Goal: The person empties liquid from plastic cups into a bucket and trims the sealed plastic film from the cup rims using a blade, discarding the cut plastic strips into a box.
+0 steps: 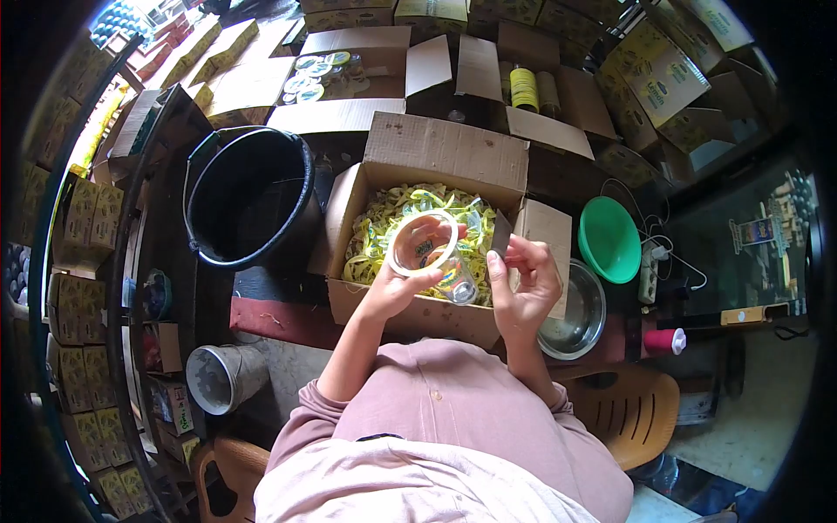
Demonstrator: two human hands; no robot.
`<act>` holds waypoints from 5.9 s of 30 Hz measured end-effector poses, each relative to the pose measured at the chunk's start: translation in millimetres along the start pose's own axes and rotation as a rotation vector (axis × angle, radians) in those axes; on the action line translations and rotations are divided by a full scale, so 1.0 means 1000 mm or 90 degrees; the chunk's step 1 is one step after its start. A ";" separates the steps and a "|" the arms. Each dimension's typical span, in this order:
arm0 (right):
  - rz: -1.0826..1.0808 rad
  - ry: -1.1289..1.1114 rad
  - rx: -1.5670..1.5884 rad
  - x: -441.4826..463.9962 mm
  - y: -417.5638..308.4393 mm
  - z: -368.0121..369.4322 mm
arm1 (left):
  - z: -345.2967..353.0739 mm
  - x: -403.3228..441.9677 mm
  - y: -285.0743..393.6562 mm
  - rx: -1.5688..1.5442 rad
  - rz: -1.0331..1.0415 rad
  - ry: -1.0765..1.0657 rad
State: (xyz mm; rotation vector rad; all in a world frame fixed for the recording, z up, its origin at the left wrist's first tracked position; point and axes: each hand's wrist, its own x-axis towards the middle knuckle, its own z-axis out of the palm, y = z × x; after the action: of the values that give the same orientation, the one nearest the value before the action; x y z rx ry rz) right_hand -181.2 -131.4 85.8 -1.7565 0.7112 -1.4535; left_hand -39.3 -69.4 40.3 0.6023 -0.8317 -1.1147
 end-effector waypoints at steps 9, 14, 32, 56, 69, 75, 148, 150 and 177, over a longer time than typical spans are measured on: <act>0.104 -0.141 0.040 0.010 0.013 -0.020 | -0.004 0.004 0.008 -0.057 0.011 -0.032; 0.092 -0.242 -0.080 0.013 0.009 -0.021 | -0.010 0.005 0.004 -0.037 0.016 -0.034; 0.119 -0.089 -0.241 0.014 0.032 -0.040 | -0.006 0.003 0.011 -0.065 -0.011 0.007; 0.373 0.332 -0.190 -0.111 0.174 -0.191 | -0.163 -0.009 0.089 -0.657 0.221 0.248; 0.591 0.297 -0.062 -0.150 0.236 -0.208 | -0.190 -0.028 0.087 -0.855 0.243 0.321; 0.647 0.315 0.022 -0.129 0.239 -0.184 | -0.158 -0.023 0.085 -0.754 0.163 0.271; 0.056 -0.175 -0.511 0.223 0.275 0.121 | -0.190 -0.047 0.133 1.047 -0.106 0.539; 0.071 -0.248 -0.559 0.220 0.300 0.129 | -0.192 -0.048 0.134 1.047 -0.143 0.537; 0.216 -0.474 -0.483 0.202 0.260 0.486 | -0.194 -0.036 0.141 1.036 -0.196 0.551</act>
State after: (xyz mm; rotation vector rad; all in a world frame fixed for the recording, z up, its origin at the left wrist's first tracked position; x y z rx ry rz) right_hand 345.3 -349.2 -54.6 -2.3568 1.1369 -0.2166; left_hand 188.1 15.8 30.2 2.3968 -0.7156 -0.0814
